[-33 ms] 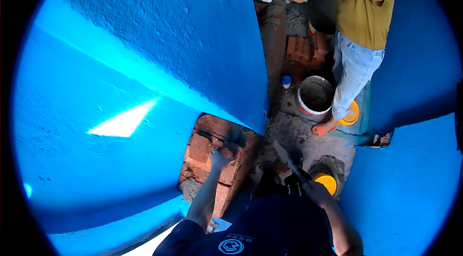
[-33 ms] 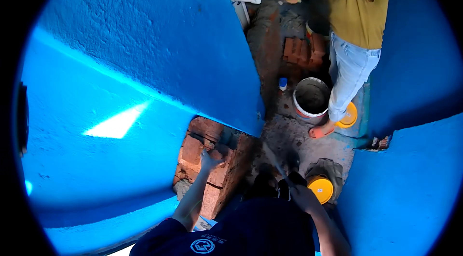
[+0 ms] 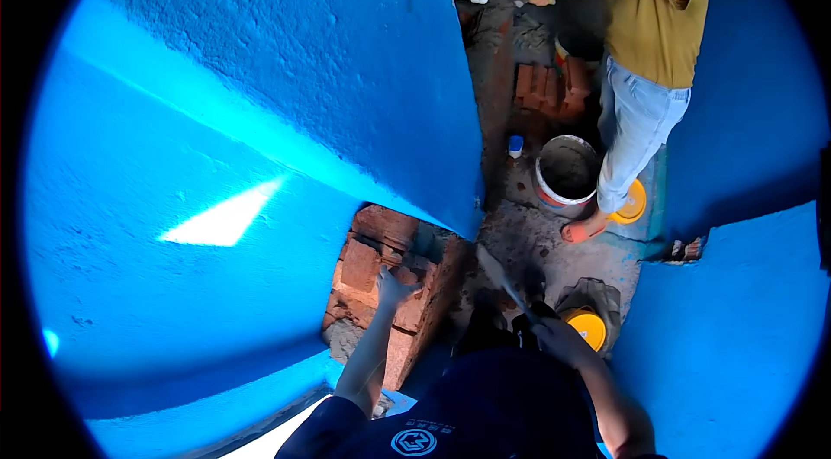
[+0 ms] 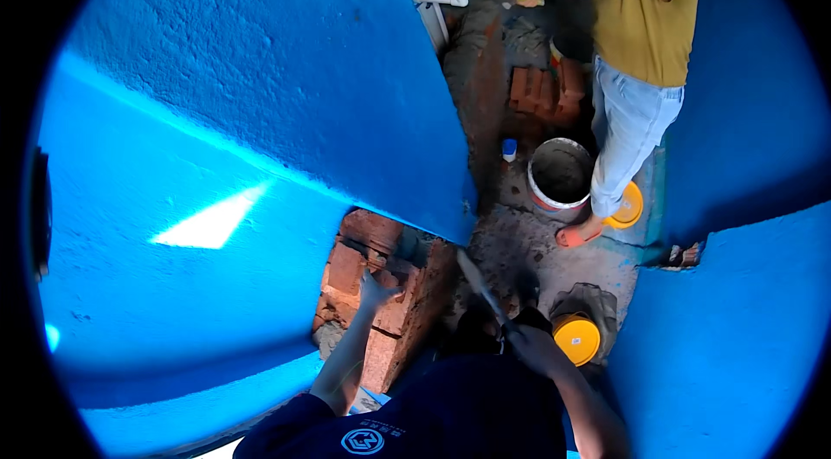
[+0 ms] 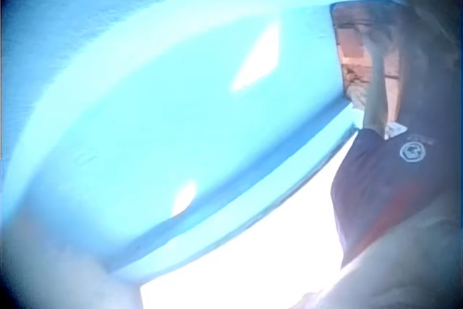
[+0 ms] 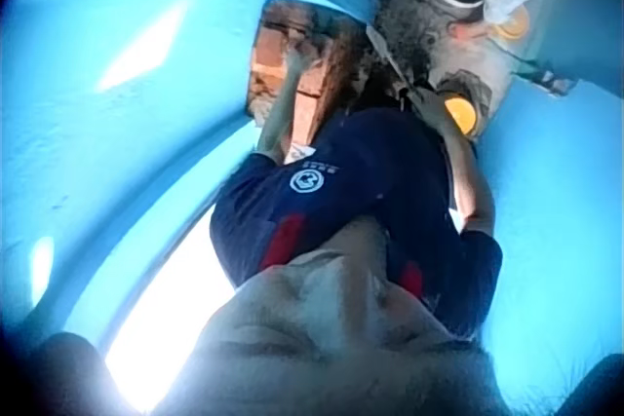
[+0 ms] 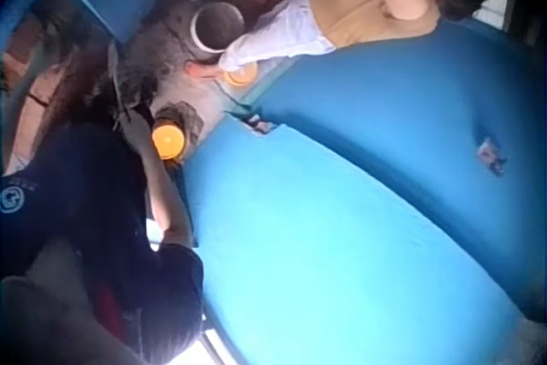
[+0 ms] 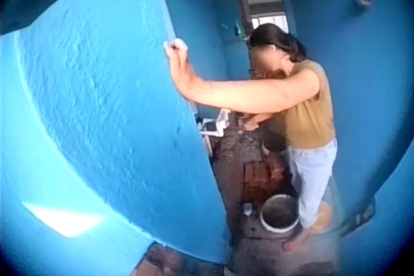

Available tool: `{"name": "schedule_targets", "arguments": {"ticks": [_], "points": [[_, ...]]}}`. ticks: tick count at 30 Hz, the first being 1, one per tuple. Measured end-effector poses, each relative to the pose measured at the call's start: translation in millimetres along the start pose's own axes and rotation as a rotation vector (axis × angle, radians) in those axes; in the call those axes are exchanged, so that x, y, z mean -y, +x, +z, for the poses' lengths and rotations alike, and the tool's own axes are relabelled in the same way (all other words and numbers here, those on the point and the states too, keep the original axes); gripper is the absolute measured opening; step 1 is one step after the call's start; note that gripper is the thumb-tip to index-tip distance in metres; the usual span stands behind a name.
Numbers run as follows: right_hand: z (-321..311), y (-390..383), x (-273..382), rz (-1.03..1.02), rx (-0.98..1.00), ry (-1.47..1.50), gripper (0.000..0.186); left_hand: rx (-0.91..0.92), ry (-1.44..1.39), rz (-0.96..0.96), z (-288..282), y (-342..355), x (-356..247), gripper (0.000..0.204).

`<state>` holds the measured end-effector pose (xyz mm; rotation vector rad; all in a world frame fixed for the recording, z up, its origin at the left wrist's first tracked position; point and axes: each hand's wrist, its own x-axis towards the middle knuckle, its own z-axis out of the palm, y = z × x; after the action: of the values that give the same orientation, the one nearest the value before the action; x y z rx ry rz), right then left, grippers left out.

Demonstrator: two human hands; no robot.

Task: The person lays bricks by spreading mortar with a trowel and positioning bricks onto the structure by hand.

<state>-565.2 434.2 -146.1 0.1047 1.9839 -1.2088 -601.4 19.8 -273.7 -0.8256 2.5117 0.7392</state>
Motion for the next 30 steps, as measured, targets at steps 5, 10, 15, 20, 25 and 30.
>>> {"name": "schedule_targets", "arguments": {"ticks": [5, 10, 15, 20, 25, 30], "points": [[43.2, 90.8, 93.2, 0.209, 0.548, 0.76, 0.023, 0.027, -0.098, -0.03, -12.6, -23.7, 35.5, 0.131], [86.0, 175.5, 123.7, 0.391, 0.515, 0.971, 0.025, 0.03, -0.13, -0.13, -30.0, -49.0, 42.1, 0.133], [81.2, 195.7, 102.8, 0.469, 0.53, 1.075, 0.02, -0.053, -0.074, -0.179, -36.8, -71.2, 71.1, 0.132], [72.6, 179.7, 107.7, 0.539, 0.457, 1.02, 0.021, -0.09, -0.25, -0.184, -36.6, -78.7, 87.0, 0.134], [88.2, 163.2, 112.0, 0.478, 0.441, 0.918, 0.025, -0.066, -0.188, -0.169, -48.3, -72.2, 70.3, 0.132], [76.8, 164.9, 97.7, 0.481, 0.49, 0.911, 0.024, 0.001, -0.179, -0.122, -59.0, -50.4, 30.0, 0.128]]}}
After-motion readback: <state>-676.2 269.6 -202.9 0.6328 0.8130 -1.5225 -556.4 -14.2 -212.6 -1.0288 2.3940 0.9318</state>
